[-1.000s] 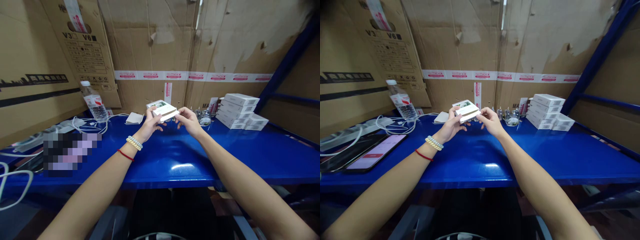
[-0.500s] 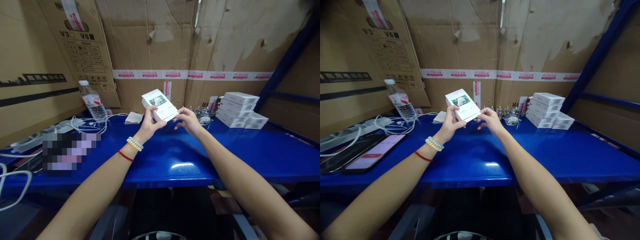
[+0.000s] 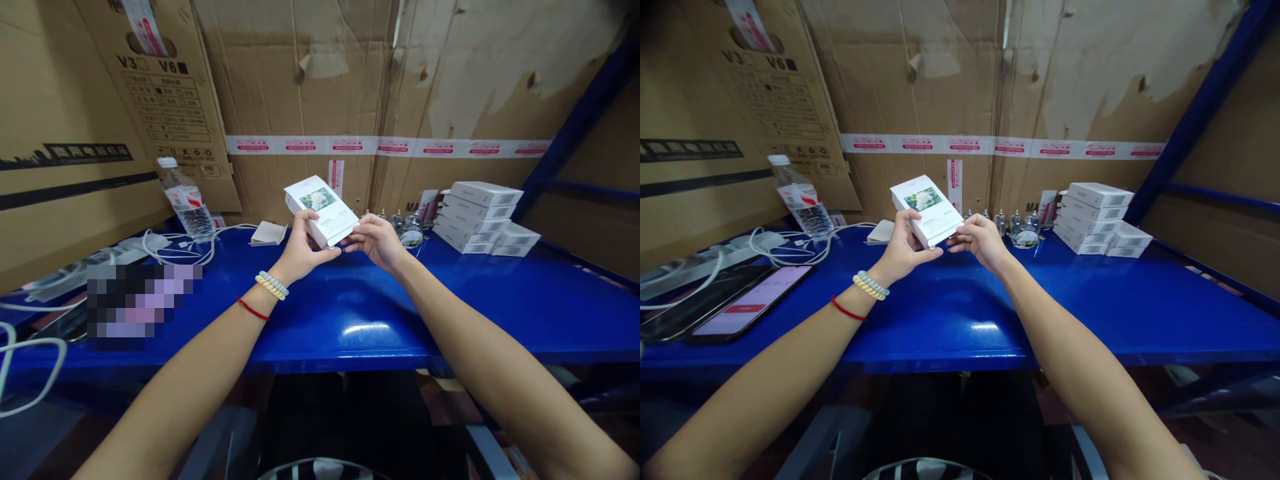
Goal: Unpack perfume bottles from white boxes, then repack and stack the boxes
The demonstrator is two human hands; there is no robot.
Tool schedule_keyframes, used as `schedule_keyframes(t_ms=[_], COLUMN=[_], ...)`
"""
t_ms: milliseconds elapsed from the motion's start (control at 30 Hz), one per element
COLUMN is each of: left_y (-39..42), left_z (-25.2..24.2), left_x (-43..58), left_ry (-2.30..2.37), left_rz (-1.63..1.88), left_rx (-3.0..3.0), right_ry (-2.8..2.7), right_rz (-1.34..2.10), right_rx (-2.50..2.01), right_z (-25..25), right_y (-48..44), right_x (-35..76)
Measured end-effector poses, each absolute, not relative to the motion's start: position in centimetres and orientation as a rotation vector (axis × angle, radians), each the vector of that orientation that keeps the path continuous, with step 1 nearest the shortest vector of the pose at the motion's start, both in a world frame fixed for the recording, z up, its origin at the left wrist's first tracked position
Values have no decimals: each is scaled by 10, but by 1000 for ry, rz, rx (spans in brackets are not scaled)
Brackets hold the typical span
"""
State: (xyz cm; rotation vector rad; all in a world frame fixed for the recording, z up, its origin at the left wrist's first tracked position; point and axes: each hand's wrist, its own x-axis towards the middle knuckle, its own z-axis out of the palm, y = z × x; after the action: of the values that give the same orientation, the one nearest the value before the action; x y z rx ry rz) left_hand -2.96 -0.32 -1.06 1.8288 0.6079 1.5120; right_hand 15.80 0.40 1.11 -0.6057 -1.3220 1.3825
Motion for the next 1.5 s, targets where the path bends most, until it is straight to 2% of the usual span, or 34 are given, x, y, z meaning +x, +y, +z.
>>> schedule_keyframes(t_ms=[600, 733, 933, 1067, 1200, 1333, 1433, 1500], left_y=[3, 4, 0, 4, 18, 35, 44, 48], left_z=[-9, -8, -9, -7, -1, -1, -7, -12], left_x=[-32, -36, -36, -41, -70, -113, -139, -149], left_ry=[575, 625, 461, 510, 884, 1702, 2227, 2409], left_rz=[1610, 1514, 1204, 1172, 1171, 1481, 1426, 1321], left_rx=[1771, 1738, 1788, 1845, 1887, 1872, 1682, 1540], right_ry=[-1534, -1626, -1543, -1566, -1550, -1647, -1776, -1851], right_rz=[1422, 1359, 1484, 1451, 1286, 1184, 1215, 1263], right_rx=[-649, -662, -628, -758, -843, -984, -1048, -1042], right_z=[10, 9, 9, 11, 13, 10, 4, 0], right_y=[1, 0, 1, 3, 8, 19, 26, 30], right_x=[160, 161, 164, 167, 174, 186, 195, 200])
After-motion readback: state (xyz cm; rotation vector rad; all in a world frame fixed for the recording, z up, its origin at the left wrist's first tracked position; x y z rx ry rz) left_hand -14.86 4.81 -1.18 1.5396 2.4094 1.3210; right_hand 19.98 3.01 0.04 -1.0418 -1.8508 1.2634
